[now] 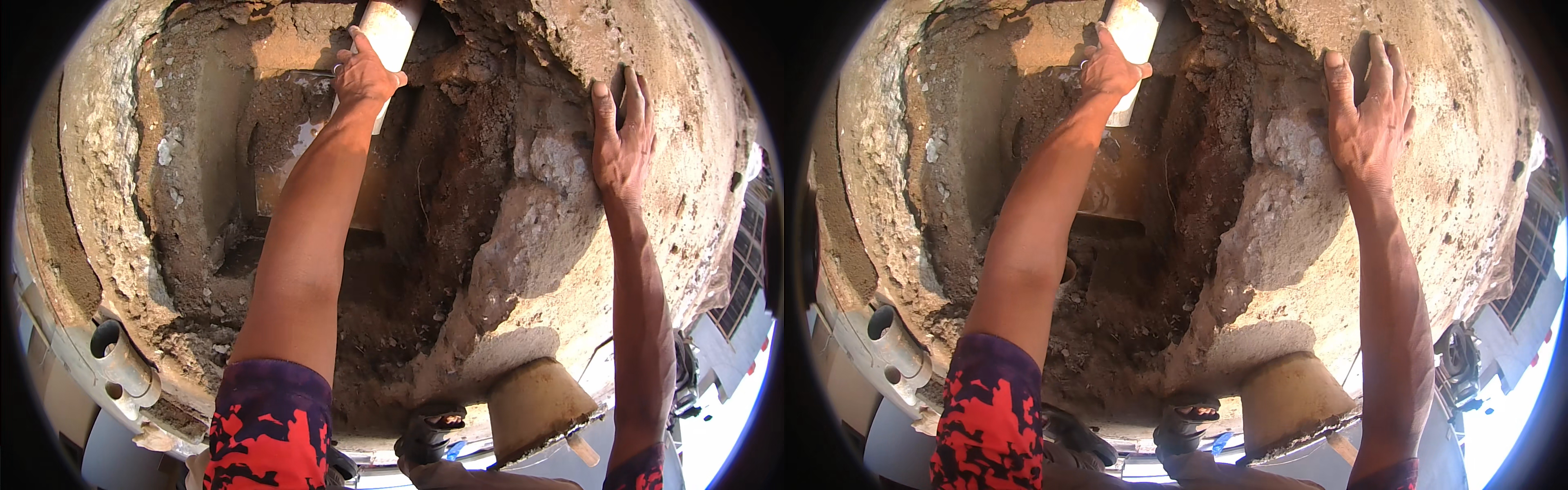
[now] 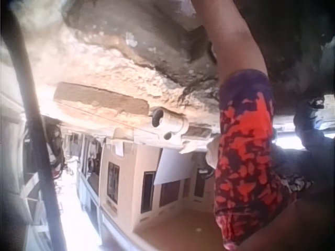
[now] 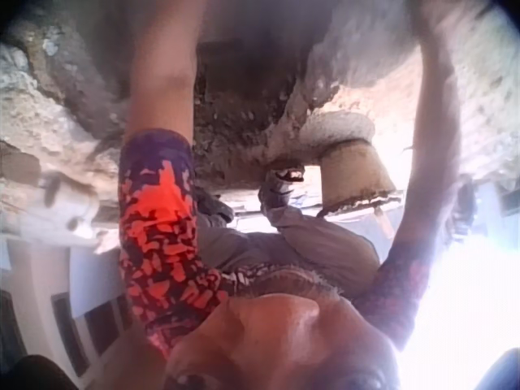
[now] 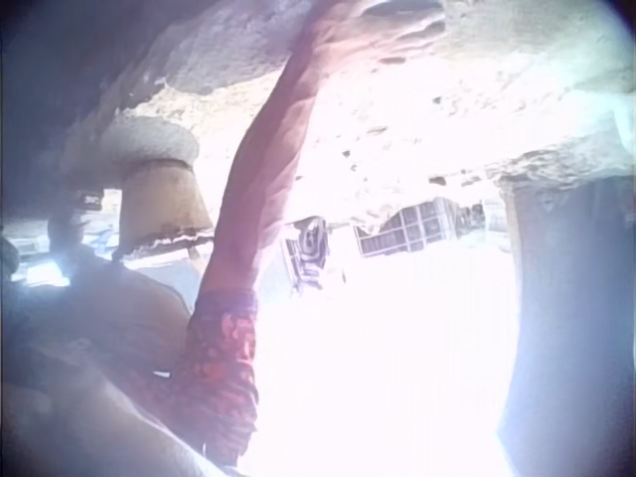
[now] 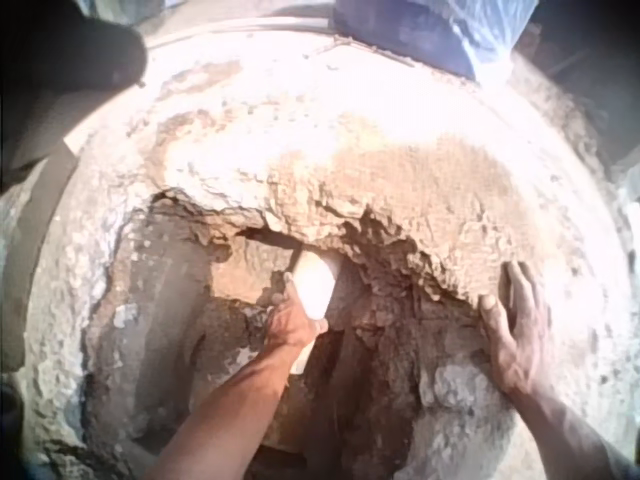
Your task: The person mixes cement with a shovel on the ground, then uses a trowel to apply the mixture inside a hole in the floor and inserts a section of PVC pipe.
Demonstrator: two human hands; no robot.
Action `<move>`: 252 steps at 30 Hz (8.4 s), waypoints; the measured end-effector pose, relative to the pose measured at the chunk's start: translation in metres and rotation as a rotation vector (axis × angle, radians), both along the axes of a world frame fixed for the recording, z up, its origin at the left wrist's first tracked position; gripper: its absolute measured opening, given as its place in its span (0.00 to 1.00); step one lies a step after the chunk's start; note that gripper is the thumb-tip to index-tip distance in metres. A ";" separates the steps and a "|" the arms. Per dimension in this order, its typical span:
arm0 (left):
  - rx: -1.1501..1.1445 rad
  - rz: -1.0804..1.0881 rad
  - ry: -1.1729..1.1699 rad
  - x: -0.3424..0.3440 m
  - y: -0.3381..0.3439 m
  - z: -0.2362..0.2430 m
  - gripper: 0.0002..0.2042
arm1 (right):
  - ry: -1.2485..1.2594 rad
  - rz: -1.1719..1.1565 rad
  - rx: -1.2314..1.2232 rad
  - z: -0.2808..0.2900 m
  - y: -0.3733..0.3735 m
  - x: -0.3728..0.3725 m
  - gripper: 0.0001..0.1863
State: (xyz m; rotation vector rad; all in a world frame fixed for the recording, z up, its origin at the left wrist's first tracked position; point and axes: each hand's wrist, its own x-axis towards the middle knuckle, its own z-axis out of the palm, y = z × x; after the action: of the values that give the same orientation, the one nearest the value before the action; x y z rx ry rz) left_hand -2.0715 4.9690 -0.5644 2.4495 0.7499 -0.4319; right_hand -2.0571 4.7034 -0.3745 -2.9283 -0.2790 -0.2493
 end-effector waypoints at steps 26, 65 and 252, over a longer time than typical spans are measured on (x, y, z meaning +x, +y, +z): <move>0.107 -0.254 0.077 0.090 0.018 -0.014 0.46 | 0.047 -0.124 -0.039 0.014 0.017 -0.003 0.36; 0.165 -0.389 0.154 0.117 0.026 -0.006 0.27 | 0.109 -0.133 -0.024 0.023 0.013 -0.001 0.37; 0.649 -0.102 0.081 -0.290 0.402 0.293 0.41 | 1.461 -0.112 0.853 0.113 0.187 -0.089 0.21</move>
State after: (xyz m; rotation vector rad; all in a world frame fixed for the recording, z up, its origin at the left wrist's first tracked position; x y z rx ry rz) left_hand -2.3620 5.3710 -0.2716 3.0996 0.9084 -0.3659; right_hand -2.1459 4.8902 -0.2619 -1.6430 0.1924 1.3158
